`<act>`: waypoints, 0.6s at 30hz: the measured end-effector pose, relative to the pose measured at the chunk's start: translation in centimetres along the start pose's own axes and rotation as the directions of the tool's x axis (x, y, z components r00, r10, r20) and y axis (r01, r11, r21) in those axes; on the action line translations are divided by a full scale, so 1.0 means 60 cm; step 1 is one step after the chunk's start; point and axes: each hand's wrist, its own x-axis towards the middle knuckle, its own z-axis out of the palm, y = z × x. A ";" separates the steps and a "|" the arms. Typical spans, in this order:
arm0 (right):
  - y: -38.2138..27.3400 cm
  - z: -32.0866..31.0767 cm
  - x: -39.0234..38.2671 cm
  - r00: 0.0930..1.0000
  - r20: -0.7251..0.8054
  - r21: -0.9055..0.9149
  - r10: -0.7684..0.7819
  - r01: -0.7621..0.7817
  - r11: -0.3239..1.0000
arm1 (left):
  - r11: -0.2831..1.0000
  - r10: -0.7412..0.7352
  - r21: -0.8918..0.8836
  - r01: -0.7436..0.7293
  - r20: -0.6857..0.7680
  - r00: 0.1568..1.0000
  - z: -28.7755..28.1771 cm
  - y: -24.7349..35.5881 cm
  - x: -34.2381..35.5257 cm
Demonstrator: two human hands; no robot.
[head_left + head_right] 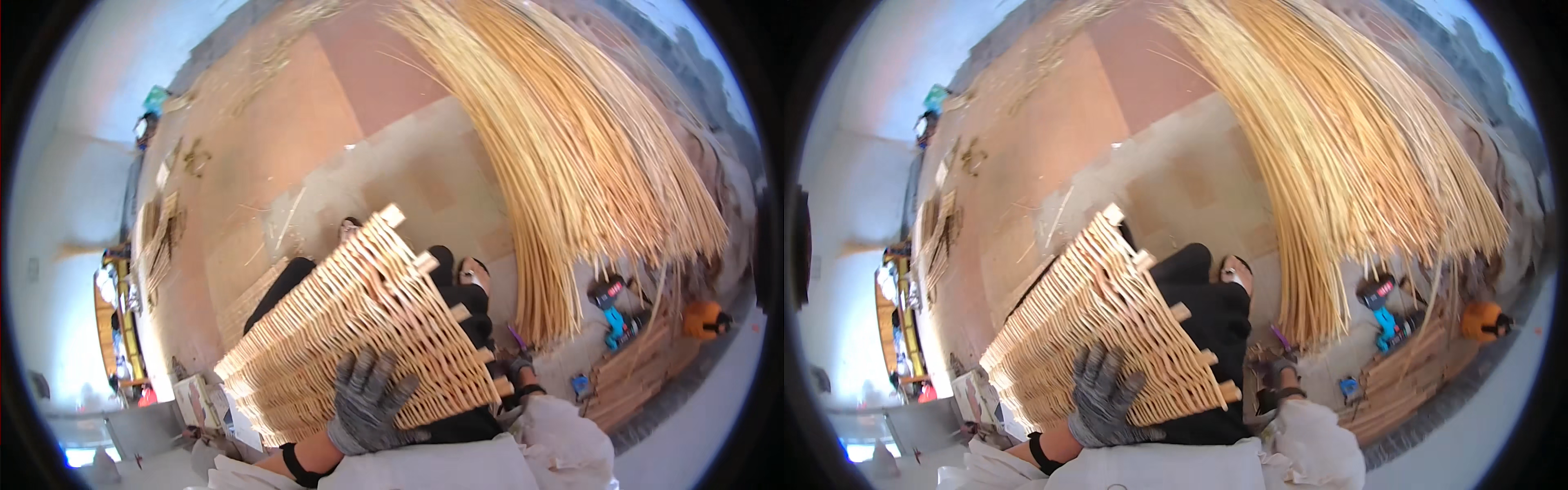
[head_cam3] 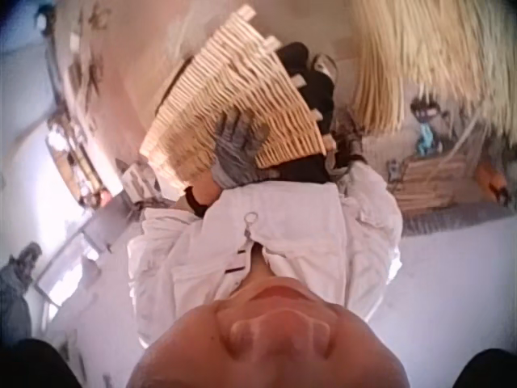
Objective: The person prepares wicker strips by gathering and cutting them, then weaves them into mats, measuring the width with a tape measure and trimming the edges with cutters.
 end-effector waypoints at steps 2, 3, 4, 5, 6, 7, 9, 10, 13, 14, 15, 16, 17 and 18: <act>-0.077 -0.025 -0.017 0.998 0.013 -0.058 0.055 -0.054 0.997 | 0.997 -0.052 -0.058 0.055 0.049 0.997 -0.008 0.001 -0.012; -0.083 -0.038 -0.034 0.996 -0.017 -0.028 0.092 -0.093 0.995 | 0.994 -0.055 -0.097 0.057 0.026 0.998 -0.008 0.004 -0.011; -0.093 -0.049 -0.050 0.992 -0.059 0.037 0.112 -0.110 0.993 | 0.993 -0.069 -0.097 0.070 0.017 0.998 -0.010 0.005 -0.011; -0.099 -0.060 -0.071 0.986 -0.106 0.129 0.129 -0.115 0.985 | 0.992 -0.076 -0.099 0.078 0.029 0.997 -0.012 0.004 -0.009; -0.108 -0.078 -0.100 0.976 -0.163 0.247 0.147 -0.104 0.964 | 0.991 -0.084 -0.103 0.088 0.040 0.996 -0.017 0.002 -0.012; -0.118 -0.101 -0.128 0.960 -0.225 0.383 0.165 -0.069 0.921 | 0.990 -0.099 -0.094 0.101 0.020 0.995 -0.016 -0.001 -0.013; -0.131 -0.172 -0.209 0.914 -0.340 0.663 0.223 0.065 0.746 | 0.985 -0.098 -0.139 0.098 0.005 0.995 -0.012 -0.013 -0.002; -0.142 -0.224 -0.251 0.887 -0.394 0.765 0.241 0.171 0.621 | 0.982 -0.095 -0.165 0.096 0.012 0.995 -0.012 -0.016 0.002; -0.190 -0.404 -0.379 0.789 -0.568 0.817 0.234 0.506 0.276 | 0.946 -0.062 -0.323 -0.012 -0.216 0.974 -0.010 -0.020 0.004; -0.207 -0.451 -0.418 0.761 -0.619 0.786 0.197 0.595 0.169 | 0.916 -0.008 -0.382 -0.121 -0.320 0.947 -0.010 -0.017 0.000; -0.211 -0.479 -0.447 0.713 -0.687 0.725 0.138 0.686 0.063 | 0.735 -0.027 -0.666 -0.131 -0.222 0.975 -0.008 -0.002 -0.004; -0.220 -0.502 -0.469 0.663 -0.745 0.660 0.080 0.749 -0.058 | 0.473 -0.018 -0.874 -0.111 -0.136 0.991 -0.007 0.014 -0.010; -0.250 -0.512 -0.490 0.672 -0.740 0.670 0.022 0.740 -0.058 | 0.265 -0.051 -0.953 -0.144 -0.163 0.985 -0.012 0.042 -0.020; -0.281 -0.524 -0.503 0.442 -0.894 0.401 -0.074 0.863 0.307 | 0.035 -0.078 -0.980 -0.198 -0.201 0.977 -0.015 0.066 -0.027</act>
